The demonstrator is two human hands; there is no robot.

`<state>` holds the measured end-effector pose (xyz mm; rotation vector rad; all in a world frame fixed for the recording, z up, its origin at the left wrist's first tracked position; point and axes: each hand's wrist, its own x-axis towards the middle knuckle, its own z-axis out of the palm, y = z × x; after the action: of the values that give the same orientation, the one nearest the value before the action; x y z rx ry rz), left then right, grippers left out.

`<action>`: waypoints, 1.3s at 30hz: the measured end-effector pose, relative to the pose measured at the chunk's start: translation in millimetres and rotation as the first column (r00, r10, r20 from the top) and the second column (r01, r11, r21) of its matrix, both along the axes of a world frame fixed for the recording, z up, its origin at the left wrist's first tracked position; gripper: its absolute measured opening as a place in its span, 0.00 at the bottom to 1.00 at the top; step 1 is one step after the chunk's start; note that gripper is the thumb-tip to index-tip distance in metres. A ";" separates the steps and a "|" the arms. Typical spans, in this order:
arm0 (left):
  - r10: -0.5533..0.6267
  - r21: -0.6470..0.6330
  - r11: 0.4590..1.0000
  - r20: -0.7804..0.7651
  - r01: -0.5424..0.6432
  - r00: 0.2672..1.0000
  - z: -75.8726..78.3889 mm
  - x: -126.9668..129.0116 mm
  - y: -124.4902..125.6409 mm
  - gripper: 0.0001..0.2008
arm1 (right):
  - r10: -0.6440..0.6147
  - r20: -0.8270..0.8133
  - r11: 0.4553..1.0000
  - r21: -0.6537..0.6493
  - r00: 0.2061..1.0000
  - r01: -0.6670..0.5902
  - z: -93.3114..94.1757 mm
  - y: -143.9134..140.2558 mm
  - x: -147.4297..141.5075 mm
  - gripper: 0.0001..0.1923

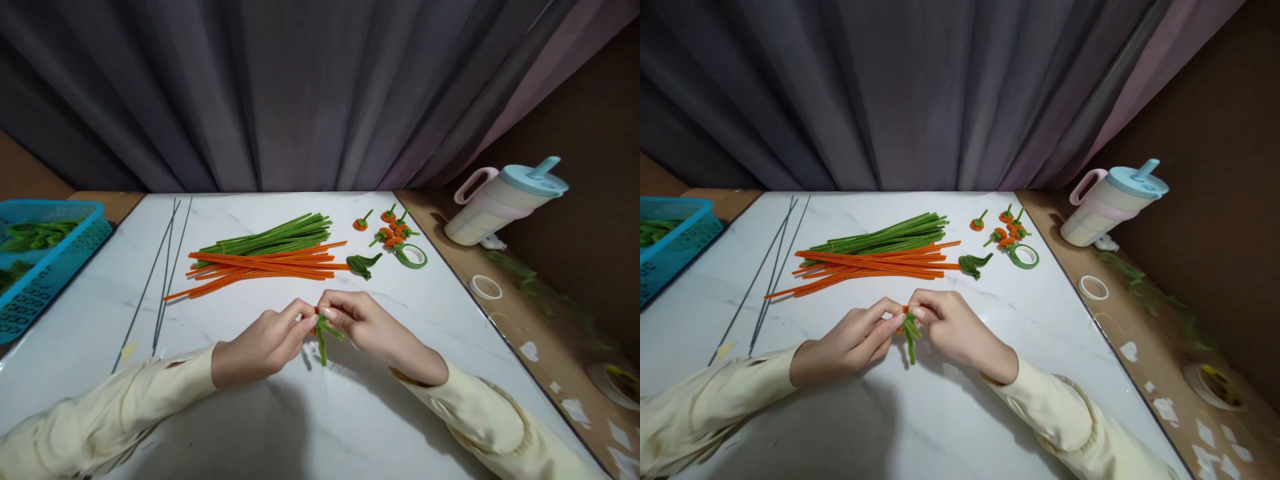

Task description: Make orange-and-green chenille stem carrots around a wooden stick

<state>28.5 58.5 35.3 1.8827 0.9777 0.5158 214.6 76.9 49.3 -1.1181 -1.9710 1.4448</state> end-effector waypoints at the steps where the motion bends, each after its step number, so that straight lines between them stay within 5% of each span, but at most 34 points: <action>1: -0.011 0.020 1.000 0.004 0.011 1.000 -0.6 -0.3 -0.4 0.06 | 0.001 -0.006 1.000 -0.005 1.000 -0.001 0.0 -0.5 -0.3 0.11; 6: 0.007 -0.046 0.999 0.079 -0.003 0.997 -0.1 0.7 -2.0 0.07 | -0.004 0.054 0.998 0.062 0.999 0.001 3.7 -3.8 -1.2 0.12; 11: 0.080 -0.268 0.963 0.209 -0.021 0.975 6.4 0.3 1.9 0.11 | -0.067 0.201 0.919 0.395 0.977 -0.018 12.7 -8.6 5.5 0.08; 15: 0.121 -0.424 0.905 0.316 0.025 0.941 10.9 -3.6 6.6 0.13 | -0.077 0.295 0.651 0.739 0.953 -0.176 18.4 -10.0 14.8 0.11; 18: 0.140 -0.490 0.870 0.342 0.050 0.929 12.4 -5.8 8.3 0.13 | -0.119 0.384 0.433 0.850 0.915 -0.300 20.7 -9.1 17.7 0.14; 23: 0.154 -0.521 0.852 0.347 0.054 0.925 12.9 -5.6 8.2 0.13 | -0.119 0.450 0.259 0.874 0.885 -0.410 22.3 -9.2 13.7 0.16; 30: 0.185 -0.466 0.885 0.358 0.004 0.915 16.6 -3.1 4.1 0.13 | -0.156 0.471 0.152 0.880 0.868 -0.450 22.2 -16.6 6.1 0.18; 39: 0.295 -0.502 0.858 0.301 -0.113 0.907 12.5 -3.0 12.3 0.15 | -0.186 0.417 0.092 0.909 0.890 -0.407 16.0 -5.9 12.1 0.12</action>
<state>25.5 70.8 47.7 1.1899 0.9522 0.6621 226.7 71.1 65.3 -0.5369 -2.5740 -0.4981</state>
